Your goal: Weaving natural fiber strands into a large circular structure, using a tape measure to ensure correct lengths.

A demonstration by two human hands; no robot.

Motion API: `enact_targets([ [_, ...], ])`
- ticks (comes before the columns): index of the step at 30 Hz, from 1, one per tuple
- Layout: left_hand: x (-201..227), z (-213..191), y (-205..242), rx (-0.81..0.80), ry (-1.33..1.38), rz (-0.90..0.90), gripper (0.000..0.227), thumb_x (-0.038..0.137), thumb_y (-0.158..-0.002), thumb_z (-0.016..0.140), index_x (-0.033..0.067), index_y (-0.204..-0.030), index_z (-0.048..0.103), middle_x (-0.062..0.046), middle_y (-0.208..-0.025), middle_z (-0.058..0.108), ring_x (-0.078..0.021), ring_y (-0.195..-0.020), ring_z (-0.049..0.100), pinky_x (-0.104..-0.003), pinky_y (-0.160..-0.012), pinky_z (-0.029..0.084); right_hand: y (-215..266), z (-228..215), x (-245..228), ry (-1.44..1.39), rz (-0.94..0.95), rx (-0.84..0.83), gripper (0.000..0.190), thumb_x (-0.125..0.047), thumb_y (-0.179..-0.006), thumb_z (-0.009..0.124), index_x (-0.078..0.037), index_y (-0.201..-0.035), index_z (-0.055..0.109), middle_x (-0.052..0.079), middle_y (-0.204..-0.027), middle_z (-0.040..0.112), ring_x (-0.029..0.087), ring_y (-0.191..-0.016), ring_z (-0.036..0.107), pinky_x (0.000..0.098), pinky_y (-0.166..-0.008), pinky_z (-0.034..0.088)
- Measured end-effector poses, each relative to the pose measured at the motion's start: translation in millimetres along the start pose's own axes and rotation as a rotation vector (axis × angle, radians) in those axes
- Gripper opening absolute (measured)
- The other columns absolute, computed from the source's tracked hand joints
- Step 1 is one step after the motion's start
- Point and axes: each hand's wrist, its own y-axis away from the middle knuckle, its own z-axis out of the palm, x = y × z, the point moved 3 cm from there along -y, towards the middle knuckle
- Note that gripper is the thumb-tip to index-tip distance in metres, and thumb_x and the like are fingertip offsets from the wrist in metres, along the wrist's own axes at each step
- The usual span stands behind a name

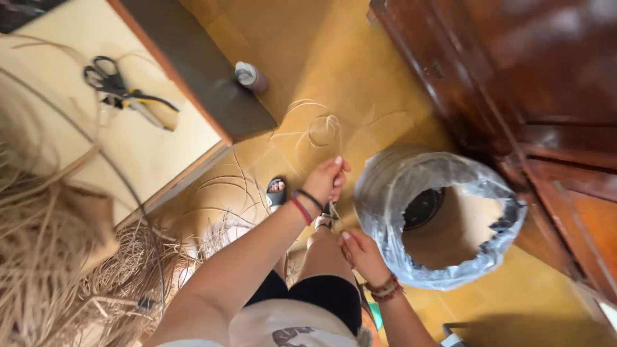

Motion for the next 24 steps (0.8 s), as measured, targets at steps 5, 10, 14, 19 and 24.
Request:
enact_targets([
  [5, -15.0, 42.7, 94.8, -0.193, -1.081, 0.359, 0.027, 0.047, -0.106, 0.047, 0.0284, -0.106, 0.067, 0.002, -0.083, 0.067, -0.0224, -0.085, 0.066, -0.034, -0.076, 0.052, 50.4, -13.5, -107.8, -0.194, -0.269, -0.151, 0.054, -0.037, -0.099, 0.047, -0.006, -0.141, 0.057, 0.017, -0.134, 0.066, 0.024, -0.118, 0.063, 0.0409, -0.102, 0.045],
  [10, -79.2, 34.3, 110.4, -0.559, -1.984, 0.141, 0.036, 0.058, -0.101, 0.044, 0.0372, -0.111, 0.072, 0.003, -0.103, 0.078, -0.0218, -0.104, 0.074, -0.038, -0.094, 0.057, 49.3, -41.0, -167.9, -0.42, -0.295, -0.156, 0.037, -0.027, -0.111, 0.041, 0.001, -0.131, 0.053, -0.004, -0.067, 0.028, 0.006, -0.053, 0.031, 0.018, -0.051, 0.03],
  [14, -21.4, 113.7, 110.7, -0.379, -1.309, 0.457, 0.037, 0.039, -0.1, 0.048, 0.0105, -0.113, 0.068, -0.016, -0.1, 0.073, -0.0279, -0.101, 0.071, -0.051, -0.095, 0.055, 67.6, -46.5, -139.5, -0.233, -0.188, -0.1, 0.032, -0.027, -0.113, 0.04, -0.003, -0.098, 0.054, -0.007, -0.059, 0.022, 0.004, -0.04, 0.022, 0.0186, -0.031, 0.02],
  [19, 64.3, 136.2, 108.2, -0.42, -0.021, 0.415, 0.039, 0.037, -0.108, 0.047, 0.0064, -0.13, 0.055, -0.018, -0.098, 0.076, -0.0215, -0.09, 0.078, -0.03, -0.076, 0.065, 102.8, -54.0, -112.4, -0.049, -0.152, -0.205, 0.037, -0.025, -0.113, 0.038, 0.001, -0.1, 0.06, -0.005, -0.057, 0.028, 0.001, -0.039, 0.027, 0.0163, -0.033, 0.022],
  [24, 87.4, 96.6, 106.1, 0.02, 0.047, 0.349, 0.031, 0.034, -0.105, 0.053, 0.0061, -0.113, 0.061, -0.018, -0.105, 0.077, -0.0299, -0.092, 0.078, -0.038, -0.074, 0.068, 114.8, -73.7, -125.7, 0.155, -0.34, -0.1, 0.038, -0.02, -0.112, 0.032, 0.002, -0.111, 0.063, 0.007, -0.051, 0.046, 0.009, -0.036, 0.038, 0.0194, -0.034, 0.028],
])
